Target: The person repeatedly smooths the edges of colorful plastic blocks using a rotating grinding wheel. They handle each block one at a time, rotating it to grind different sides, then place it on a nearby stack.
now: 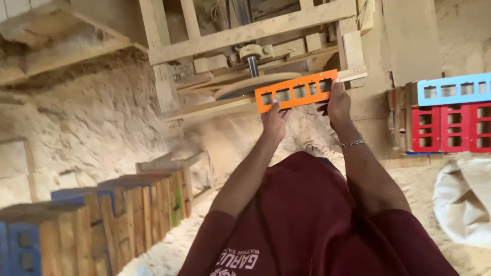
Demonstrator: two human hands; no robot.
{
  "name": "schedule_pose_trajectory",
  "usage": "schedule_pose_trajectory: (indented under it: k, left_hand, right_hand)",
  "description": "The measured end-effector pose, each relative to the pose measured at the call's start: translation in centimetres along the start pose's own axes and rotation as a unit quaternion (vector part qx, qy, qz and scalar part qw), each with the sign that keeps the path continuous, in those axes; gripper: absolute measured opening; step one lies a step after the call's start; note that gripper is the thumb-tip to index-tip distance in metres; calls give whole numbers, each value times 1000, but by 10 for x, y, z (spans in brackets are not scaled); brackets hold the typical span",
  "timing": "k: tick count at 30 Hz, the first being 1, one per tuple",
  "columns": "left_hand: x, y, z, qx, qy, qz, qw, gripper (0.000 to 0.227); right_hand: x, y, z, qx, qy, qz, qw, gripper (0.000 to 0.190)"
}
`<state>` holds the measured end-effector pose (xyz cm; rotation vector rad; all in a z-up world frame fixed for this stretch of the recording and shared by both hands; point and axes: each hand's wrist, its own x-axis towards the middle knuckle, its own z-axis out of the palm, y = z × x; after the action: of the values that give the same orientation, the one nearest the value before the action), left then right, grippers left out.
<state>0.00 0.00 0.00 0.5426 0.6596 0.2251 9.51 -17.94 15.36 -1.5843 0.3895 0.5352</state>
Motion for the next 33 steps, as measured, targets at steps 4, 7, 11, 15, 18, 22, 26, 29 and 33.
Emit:
schedule_pose_trajectory:
  k: [4,7,11,15,18,22,26,29,33]
  left_hand:
    - [-93,47,35,-43,25,-183,982,64]
    - [-172,63,42,243,78,-109,961,76]
    - [-200,95,40,518,-111,237,815,86]
    - [-183,104,42,328,-184,128,918,58]
    - [-183,109,29,303,-26,87,949,52]
    - [-153,146,14,285,88,25,954,45]
    - [-126,175,-8,366,110,-21,924,55]
    - [-103,199,-14,359,130,-57,922,46]
    - [-102,195,-8,342,134,-84,926,49]
  right_hand:
    - [-69,-54,-17,-24,-53,-187,981,42]
    - [-118,-79,-19,-240,-86,-314,914,46]
    - [-140,-93,5,-418,-140,-409,799,51]
    - [-135,-67,42,-279,-152,-169,933,41]
    - [-126,-18,83,-269,-171,-68,945,51]
    - [-104,29,154,-151,-239,-2,959,66]
    - [-93,55,192,-131,-235,7,963,77]
    - [-85,50,220,-186,-189,-47,963,84]
    - [-93,43,217,-192,-159,-8,968,81]
